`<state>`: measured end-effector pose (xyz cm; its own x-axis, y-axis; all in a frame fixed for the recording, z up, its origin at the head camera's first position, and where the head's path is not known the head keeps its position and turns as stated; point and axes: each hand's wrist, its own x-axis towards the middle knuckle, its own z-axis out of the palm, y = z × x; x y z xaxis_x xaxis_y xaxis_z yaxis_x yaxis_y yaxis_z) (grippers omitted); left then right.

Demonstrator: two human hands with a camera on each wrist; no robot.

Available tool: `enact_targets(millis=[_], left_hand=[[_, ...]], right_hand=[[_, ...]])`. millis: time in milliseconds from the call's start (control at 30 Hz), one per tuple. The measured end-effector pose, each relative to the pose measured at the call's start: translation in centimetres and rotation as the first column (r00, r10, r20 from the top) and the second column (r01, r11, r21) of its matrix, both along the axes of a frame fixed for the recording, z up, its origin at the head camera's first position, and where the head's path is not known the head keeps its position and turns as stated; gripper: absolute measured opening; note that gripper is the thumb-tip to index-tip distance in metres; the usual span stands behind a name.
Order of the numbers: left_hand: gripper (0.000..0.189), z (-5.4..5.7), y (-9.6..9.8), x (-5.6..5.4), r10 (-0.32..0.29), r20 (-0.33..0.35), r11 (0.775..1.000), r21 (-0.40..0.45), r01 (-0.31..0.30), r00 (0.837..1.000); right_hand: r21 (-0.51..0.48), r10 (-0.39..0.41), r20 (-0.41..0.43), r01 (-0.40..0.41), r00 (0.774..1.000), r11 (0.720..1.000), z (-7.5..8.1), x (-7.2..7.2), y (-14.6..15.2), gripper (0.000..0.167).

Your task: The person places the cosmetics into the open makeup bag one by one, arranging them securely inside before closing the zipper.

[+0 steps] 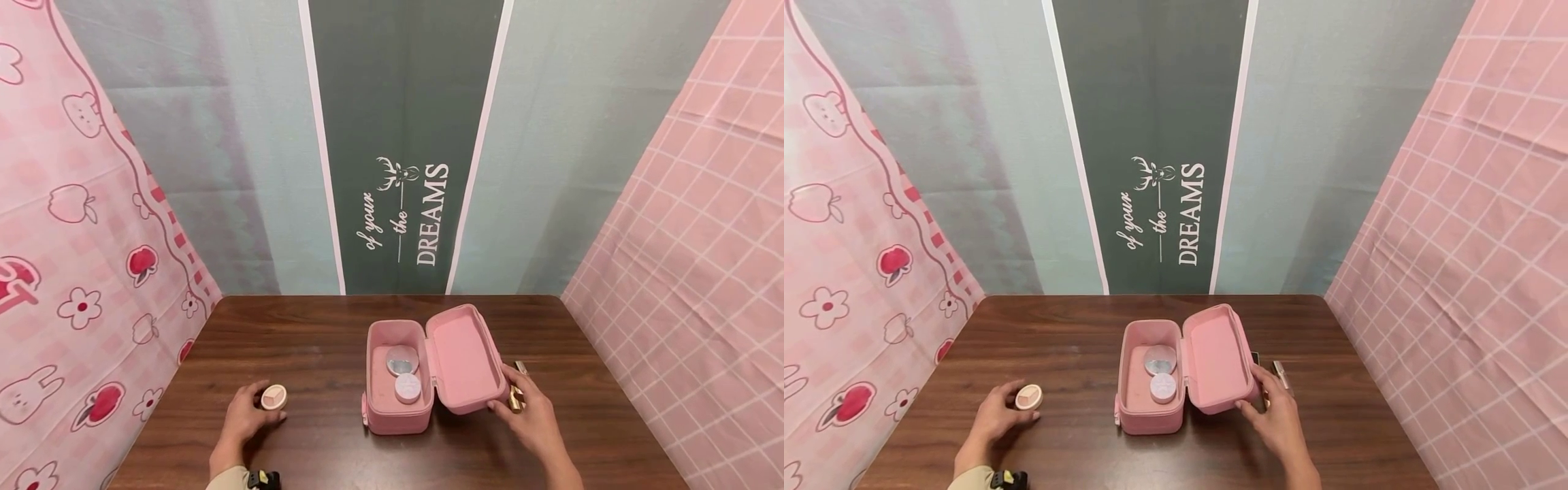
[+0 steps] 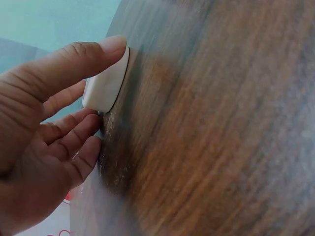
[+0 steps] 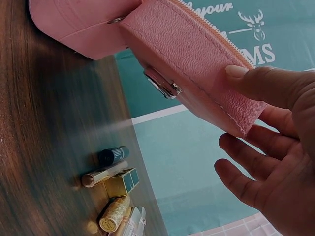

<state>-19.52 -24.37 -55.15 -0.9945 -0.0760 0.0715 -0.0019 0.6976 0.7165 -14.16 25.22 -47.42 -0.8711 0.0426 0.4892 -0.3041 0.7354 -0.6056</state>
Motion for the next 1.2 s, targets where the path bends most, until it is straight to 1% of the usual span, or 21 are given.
enact_targets(millis=[367, 567, 667, 800, 900, 1033, 1200], left_hand=[[0.070, -0.1, 0.0, -0.2, 0.020, 0.030, 1.000, -0.008, -0.020, 0.999], [0.064, -0.2, -0.1, -0.4, 0.016, 0.018, 0.999, -0.032, -0.015, 1.000], [0.061, -0.2, -0.1, -0.4, 0.023, 0.013, 0.999, -0.034, -0.023, 1.000], [0.057, 0.2, 0.0, -0.2, 0.035, 0.008, 0.999, 0.006, -0.035, 0.999], [0.054, 0.5, 0.4, -0.1, 0.038, -0.006, 0.998, 0.049, -0.038, 0.999], [0.051, 0.6, 0.8, -0.1, 0.045, -0.046, 0.995, 0.095, -0.040, 0.998], [0.051, 0.6, 1.0, -0.2, 0.048, -0.093, 0.993, 0.113, -0.037, 0.995]], right_hand=[[0.005, -0.003, -0.002, 0.003, 1.000, 1.000, 0.0, 0.0, 0.0, 0.068], [0.010, -0.012, -0.003, 0.012, 1.000, 1.000, 0.0, 0.0, 0.0, 0.068], [0.007, -0.010, -0.015, 0.010, 1.000, 1.000, 0.1, 0.0, -0.1, 0.068], [-0.003, -0.001, -0.029, 0.001, 1.000, 1.000, 0.2, 0.1, -0.2, 0.068], [-0.003, -0.003, -0.023, 0.003, 1.000, 1.000, 0.1, 0.1, -0.1, 0.068], [0.002, -0.008, -0.014, 0.008, 1.000, 1.000, 0.1, 0.2, 0.0, 0.068], [-0.003, -0.003, -0.013, 0.003, 1.000, 1.000, 0.0, 0.2, 0.0, 0.068]])
